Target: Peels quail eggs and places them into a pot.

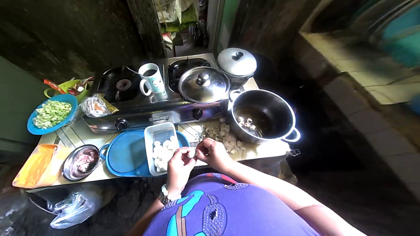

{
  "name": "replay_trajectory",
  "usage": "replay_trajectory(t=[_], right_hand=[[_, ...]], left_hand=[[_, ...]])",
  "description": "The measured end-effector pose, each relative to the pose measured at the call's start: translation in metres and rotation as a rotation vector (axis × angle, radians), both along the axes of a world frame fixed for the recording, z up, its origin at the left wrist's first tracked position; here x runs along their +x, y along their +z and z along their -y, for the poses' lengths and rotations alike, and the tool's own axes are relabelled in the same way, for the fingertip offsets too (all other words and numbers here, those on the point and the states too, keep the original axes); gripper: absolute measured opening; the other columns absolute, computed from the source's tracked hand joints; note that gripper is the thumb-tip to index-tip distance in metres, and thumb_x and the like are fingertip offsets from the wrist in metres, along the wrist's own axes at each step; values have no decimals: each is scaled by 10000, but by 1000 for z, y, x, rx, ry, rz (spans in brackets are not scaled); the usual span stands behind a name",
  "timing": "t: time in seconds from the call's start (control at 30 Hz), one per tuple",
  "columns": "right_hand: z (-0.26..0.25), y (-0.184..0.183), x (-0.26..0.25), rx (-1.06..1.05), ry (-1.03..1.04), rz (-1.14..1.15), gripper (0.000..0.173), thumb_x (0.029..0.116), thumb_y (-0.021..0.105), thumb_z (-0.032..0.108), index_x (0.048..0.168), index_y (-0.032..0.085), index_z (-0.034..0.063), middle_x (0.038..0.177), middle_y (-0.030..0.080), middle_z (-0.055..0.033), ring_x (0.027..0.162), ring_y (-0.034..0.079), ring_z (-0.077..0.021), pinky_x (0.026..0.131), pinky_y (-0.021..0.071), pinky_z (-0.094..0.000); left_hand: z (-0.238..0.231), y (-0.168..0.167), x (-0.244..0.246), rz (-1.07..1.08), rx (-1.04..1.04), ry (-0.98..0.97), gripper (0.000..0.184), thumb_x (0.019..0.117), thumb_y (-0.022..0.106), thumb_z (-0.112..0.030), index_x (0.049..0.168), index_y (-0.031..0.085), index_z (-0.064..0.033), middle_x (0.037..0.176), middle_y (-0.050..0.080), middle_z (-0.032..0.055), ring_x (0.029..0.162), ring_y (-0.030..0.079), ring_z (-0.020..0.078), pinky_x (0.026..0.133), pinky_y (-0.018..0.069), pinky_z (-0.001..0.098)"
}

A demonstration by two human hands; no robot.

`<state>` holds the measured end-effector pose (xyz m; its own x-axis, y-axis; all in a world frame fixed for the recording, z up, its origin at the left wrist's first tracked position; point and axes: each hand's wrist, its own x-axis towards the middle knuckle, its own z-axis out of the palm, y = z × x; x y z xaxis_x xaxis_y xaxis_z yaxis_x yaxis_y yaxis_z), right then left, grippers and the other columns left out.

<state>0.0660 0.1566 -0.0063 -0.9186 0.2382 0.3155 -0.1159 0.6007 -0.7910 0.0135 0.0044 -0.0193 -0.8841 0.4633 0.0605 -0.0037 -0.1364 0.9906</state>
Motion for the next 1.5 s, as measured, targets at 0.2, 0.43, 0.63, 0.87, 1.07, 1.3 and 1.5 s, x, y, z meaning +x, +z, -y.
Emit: replay_trajectory(t=[0.2, 0.43, 0.63, 0.87, 1.07, 1.3, 1.5], right_hand=[[-6, 5, 1, -269, 46, 208, 187, 954, 583, 135, 924, 674, -26, 783, 607, -32, 690, 538, -7, 646, 446, -170], [-7, 6, 2, -835, 108, 378, 138, 989, 526, 82, 881, 611, 95, 703, 570, 87, 612, 530, 5, 613, 464, -186], [-7, 2, 5, -524, 69, 355, 134, 988, 539, 127, 927, 621, 41, 734, 534, 51, 641, 492, 8, 620, 418, -180], [-4, 2, 8, -207, 4, 299, 219, 979, 557, 132, 983, 675, -52, 830, 630, -94, 723, 558, -80, 678, 459, -233], [-9, -3, 13, -282, 77, 202, 286, 996, 650, 248, 1087, 723, -12, 979, 719, -86, 812, 649, -40, 761, 533, -193], [-8, -7, 14, -195, 17, 99, 219, 976, 625, 157, 972, 759, -17, 861, 718, -86, 737, 628, -24, 706, 503, -165], [-8, -2, 14, -419, 9, 252, 180, 991, 582, 142, 936, 686, 6, 781, 619, 13, 685, 540, 22, 657, 451, -165]], left_hand=[[-2, 9, 0, 279, 104, -24, 260, 844, 645, 136, 1088, 641, 48, 955, 732, 52, 874, 723, 137, 847, 615, 321], [0, 13, -3, 484, 172, -80, 205, 899, 579, 97, 1086, 633, 35, 964, 720, 71, 863, 713, 151, 843, 605, 324], [-2, 11, 0, 470, 149, -71, 215, 872, 582, 106, 1067, 637, 32, 941, 721, 63, 842, 710, 139, 827, 603, 313], [-4, 8, 3, 347, 73, -29, 232, 856, 617, 133, 1071, 637, 50, 914, 717, 51, 820, 706, 123, 809, 605, 291], [-2, 7, 2, 182, 14, -24, 249, 828, 674, 143, 1065, 648, 70, 944, 729, 69, 866, 718, 124, 840, 613, 291], [-3, 6, 5, 148, 7, -33, 262, 813, 677, 138, 1063, 658, 62, 949, 731, 59, 859, 713, 105, 827, 607, 270], [-4, 7, 4, 242, 34, -92, 261, 836, 651, 133, 1086, 653, 59, 964, 732, 63, 877, 717, 133, 837, 609, 305]])
